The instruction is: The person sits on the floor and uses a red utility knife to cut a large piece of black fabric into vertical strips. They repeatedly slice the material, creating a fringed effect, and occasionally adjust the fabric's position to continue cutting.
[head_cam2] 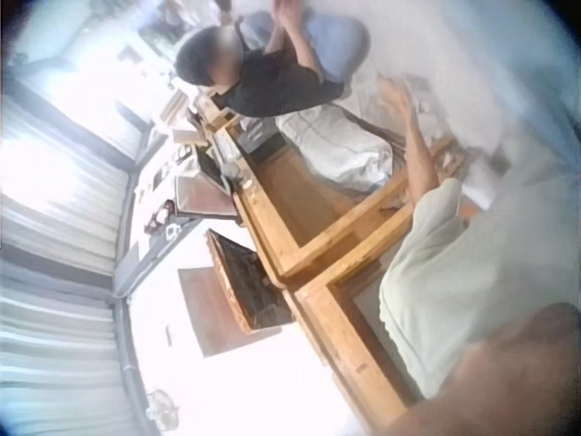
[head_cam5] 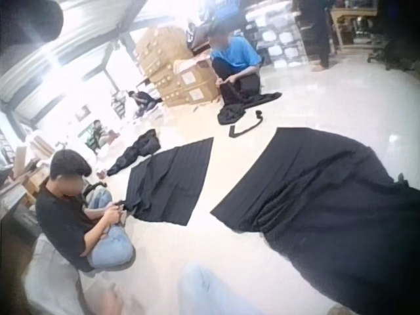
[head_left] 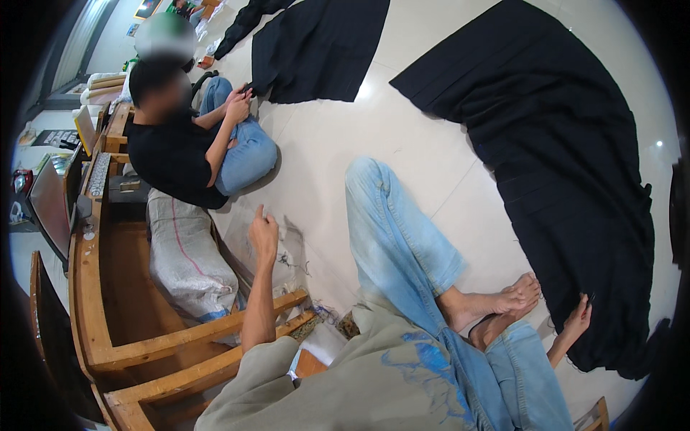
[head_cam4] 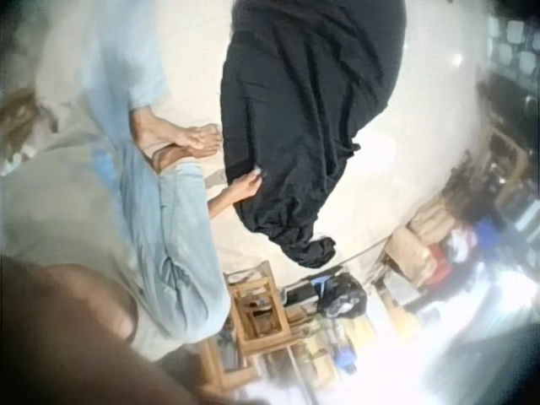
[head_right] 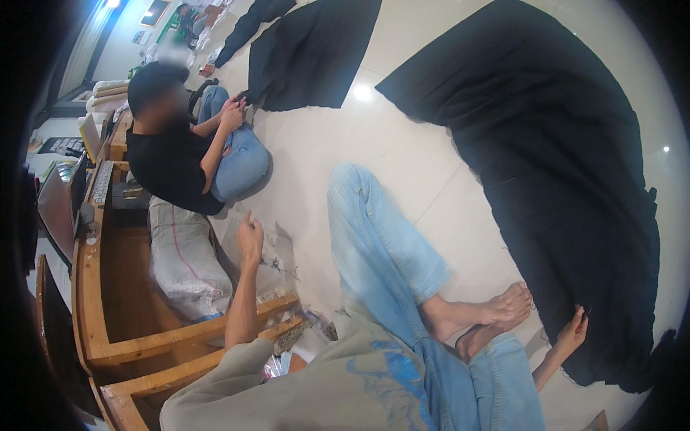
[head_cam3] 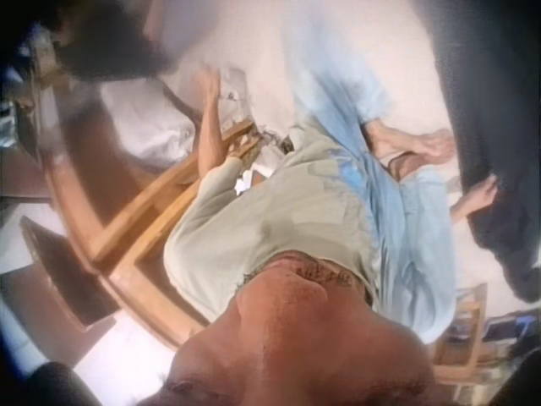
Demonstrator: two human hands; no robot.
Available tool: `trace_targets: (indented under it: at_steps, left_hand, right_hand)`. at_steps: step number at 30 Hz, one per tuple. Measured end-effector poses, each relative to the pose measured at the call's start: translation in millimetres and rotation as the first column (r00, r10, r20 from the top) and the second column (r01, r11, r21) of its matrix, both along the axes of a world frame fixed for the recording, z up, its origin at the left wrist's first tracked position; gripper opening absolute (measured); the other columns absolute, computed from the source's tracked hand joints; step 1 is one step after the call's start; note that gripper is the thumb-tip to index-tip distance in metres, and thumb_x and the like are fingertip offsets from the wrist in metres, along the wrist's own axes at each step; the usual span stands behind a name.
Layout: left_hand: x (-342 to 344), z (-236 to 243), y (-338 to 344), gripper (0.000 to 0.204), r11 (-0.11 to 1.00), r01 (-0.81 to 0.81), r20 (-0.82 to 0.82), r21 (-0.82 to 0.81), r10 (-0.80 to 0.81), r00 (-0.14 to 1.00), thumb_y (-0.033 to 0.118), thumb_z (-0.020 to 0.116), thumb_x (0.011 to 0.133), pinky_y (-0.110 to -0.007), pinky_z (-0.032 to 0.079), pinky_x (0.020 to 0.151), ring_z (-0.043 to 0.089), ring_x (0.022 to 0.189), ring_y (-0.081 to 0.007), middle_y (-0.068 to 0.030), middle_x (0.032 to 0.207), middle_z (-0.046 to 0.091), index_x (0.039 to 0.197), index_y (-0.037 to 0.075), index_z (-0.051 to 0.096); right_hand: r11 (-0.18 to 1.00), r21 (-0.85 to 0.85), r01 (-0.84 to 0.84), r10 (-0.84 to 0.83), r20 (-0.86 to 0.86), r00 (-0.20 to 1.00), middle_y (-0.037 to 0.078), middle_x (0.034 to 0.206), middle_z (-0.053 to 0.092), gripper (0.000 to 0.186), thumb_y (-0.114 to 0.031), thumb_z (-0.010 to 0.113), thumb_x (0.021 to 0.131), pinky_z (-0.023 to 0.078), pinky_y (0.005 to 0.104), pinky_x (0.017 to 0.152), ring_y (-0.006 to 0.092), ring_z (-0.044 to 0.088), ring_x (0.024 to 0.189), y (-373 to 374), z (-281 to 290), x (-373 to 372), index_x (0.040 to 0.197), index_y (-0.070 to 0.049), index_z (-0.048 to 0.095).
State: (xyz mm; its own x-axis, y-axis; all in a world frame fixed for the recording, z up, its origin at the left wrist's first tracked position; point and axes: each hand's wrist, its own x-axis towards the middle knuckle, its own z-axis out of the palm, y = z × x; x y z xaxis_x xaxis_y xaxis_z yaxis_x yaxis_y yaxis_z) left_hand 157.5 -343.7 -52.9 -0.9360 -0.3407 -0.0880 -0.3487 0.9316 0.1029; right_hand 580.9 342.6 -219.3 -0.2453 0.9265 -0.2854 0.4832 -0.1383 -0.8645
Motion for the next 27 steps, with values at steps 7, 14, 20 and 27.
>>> trace_targets:
  at_steps: [7,14,20,27]
  left_hand:
    - [-22,-11,270,0.054,0.553,0.805,-0.528,0.216,-0.628,0.572,0.004,0.060,0.088,-0.050,0.026,0.120,0.039,0.142,-0.0363,-0.0185,0.148,0.047,0.141,0.010,0.055]
    - [20,-129,480,0.084,0.847,0.435,-0.226,0.306,-0.379,0.897,0.045,0.072,0.088,-0.053,0.034,0.110,0.037,0.138,-0.0395,-0.0223,0.150,0.041,0.145,-0.008,0.039]
    - [9,-132,521,0.063,0.869,0.266,-0.034,0.417,-0.277,0.960,0.037,0.073,0.087,-0.043,0.044,0.098,0.054,0.119,-0.0335,-0.0180,0.125,0.060,0.128,-0.007,0.056]
    - [-52,-89,498,0.018,-0.438,-0.166,0.080,0.884,-0.207,0.975,0.000,0.071,0.079,-0.031,0.057,0.080,0.068,0.084,-0.0172,-0.0044,0.092,0.070,0.096,0.005,0.067]
  right_hand:
    - [0.873,0.458,0.169,-0.361,0.370,0.856,0.016,0.103,0.073,0.054,-0.051,0.059,0.099,0.052,0.0361,0.082,0.0285,0.068,0.096,-13,19,60,0.114,0.000,0.070]
    - [0.734,0.526,0.429,-0.678,0.605,0.419,0.017,0.100,0.072,0.070,-0.070,0.062,0.088,0.052,0.0409,0.079,0.0307,0.069,0.094,-42,-10,114,0.105,-0.002,0.071]
    - [0.817,0.442,0.370,-0.551,0.408,0.728,0.016,0.089,0.070,0.068,-0.065,0.065,0.089,0.049,0.0409,0.075,0.0304,0.063,0.079,-7,-76,166,0.103,0.002,0.070]
    - [0.476,0.056,0.878,-0.748,-0.500,0.437,0.012,0.102,0.069,0.037,-0.029,0.069,0.093,0.051,0.0342,0.071,0.0213,0.063,0.082,32,38,152,0.107,0.006,0.069]
